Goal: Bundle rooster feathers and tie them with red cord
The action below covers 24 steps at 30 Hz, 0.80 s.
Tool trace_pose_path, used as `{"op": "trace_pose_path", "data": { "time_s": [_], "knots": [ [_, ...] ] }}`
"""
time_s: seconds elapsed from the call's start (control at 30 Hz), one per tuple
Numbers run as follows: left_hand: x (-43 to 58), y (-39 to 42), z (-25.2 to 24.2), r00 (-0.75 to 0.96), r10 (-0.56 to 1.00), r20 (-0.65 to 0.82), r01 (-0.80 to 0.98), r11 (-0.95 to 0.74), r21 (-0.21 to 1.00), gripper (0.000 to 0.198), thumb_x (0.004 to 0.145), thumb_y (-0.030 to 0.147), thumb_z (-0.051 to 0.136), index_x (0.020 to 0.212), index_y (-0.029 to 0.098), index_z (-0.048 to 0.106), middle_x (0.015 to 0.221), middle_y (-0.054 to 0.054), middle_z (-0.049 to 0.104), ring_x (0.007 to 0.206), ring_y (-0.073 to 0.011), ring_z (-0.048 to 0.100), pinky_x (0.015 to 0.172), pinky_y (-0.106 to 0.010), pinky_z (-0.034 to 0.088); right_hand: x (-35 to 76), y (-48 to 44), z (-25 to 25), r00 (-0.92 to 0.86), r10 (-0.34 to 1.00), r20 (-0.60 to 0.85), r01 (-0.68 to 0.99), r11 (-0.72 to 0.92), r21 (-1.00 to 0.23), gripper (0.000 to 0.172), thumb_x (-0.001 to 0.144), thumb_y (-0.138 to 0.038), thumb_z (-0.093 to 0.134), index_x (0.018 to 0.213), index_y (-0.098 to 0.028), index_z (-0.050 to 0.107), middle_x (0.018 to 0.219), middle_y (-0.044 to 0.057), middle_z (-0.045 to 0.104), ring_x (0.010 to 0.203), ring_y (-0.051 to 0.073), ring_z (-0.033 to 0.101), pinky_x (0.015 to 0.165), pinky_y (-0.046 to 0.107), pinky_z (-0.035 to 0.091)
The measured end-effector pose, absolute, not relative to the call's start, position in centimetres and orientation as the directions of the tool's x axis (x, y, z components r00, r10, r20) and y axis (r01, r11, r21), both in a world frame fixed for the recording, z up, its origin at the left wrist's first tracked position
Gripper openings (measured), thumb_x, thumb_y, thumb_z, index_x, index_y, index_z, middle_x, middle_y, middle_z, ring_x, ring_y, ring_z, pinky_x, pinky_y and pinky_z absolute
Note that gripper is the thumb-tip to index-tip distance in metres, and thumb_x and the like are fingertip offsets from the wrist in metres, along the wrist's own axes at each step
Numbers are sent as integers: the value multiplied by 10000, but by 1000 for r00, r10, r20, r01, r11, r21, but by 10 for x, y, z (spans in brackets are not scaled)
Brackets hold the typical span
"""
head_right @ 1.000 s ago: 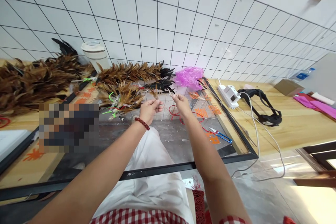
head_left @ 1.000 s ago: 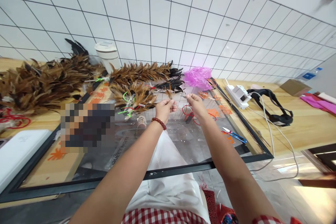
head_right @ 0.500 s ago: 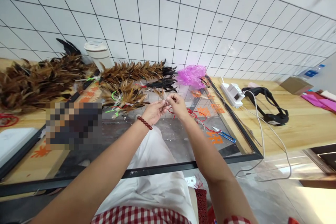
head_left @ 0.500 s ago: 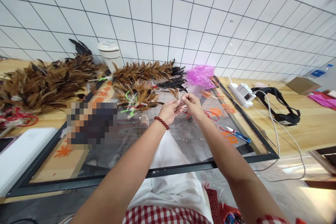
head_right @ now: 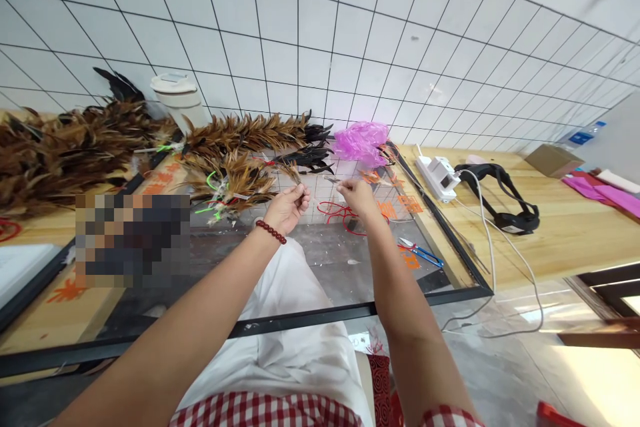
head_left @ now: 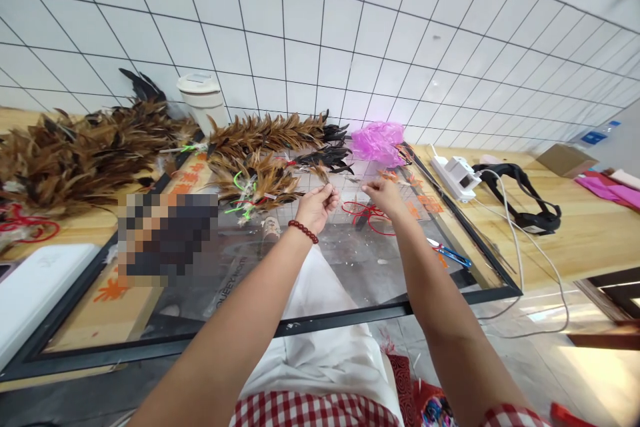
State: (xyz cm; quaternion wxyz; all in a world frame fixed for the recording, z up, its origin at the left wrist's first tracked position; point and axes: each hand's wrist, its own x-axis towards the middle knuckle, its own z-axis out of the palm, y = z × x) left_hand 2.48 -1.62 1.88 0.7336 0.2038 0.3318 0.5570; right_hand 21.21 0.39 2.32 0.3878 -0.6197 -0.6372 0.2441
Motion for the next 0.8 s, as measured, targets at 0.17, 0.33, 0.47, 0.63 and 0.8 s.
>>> {"op": "trace_pose_path", "data": {
  "time_s": [0.17, 0.33, 0.47, 0.63, 0.8],
  "knots": [
    [26, -17, 19, 147, 956, -255, -678, 285, 678, 82, 794, 120, 662, 744, 108, 599, 635, -4, 615, 518, -37, 559, 504, -132, 458, 210, 6, 10, 107, 982, 153, 764, 17, -645, 226, 706, -407, 663, 643, -190, 663, 534, -15, 538, 572, 140, 484, 587, 263, 353],
    [28, -19, 18, 153, 962, -227, -645, 272, 714, 85, 791, 127, 662, 741, 100, 599, 647, -15, 623, 524, -46, 561, 509, -146, 461, 191, 5, 11, 83, 993, 90, 822, -17, -569, 82, 699, -246, 667, 636, -198, 647, 638, 11, 576, 680, 168, 530, 690, 288, 374],
    [28, -19, 18, 158, 963, -219, -633, 269, 726, 71, 790, 121, 657, 745, 98, 608, 657, -21, 630, 528, -50, 566, 505, -150, 454, 195, 4, 21, 74, 953, 294, 609, 190, -770, 177, 781, -327, 560, 664, -195, 542, 664, -8, 501, 659, 139, 451, 674, 272, 367],
    [27, -21, 19, 190, 964, -185, -620, 263, 739, 84, 745, 136, 706, 785, 98, 643, 740, -24, 652, 531, -42, 552, 485, -156, 435, 190, -4, 38, 35, 925, 378, 222, 362, -905, 368, 744, -563, 598, 702, -210, 501, 660, -15, 452, 636, 130, 399, 634, 265, 368],
    [27, -22, 18, 294, 948, -119, -576, 275, 770, 160, 684, 157, 762, 791, 93, 662, 647, 3, 604, 518, -48, 536, 480, -164, 421, 177, -12, 44, -65, 925, 375, 93, 380, -920, 389, 724, -591, 640, 721, -216, 539, 718, 6, 516, 699, 147, 461, 708, 289, 411]
  ]
}}
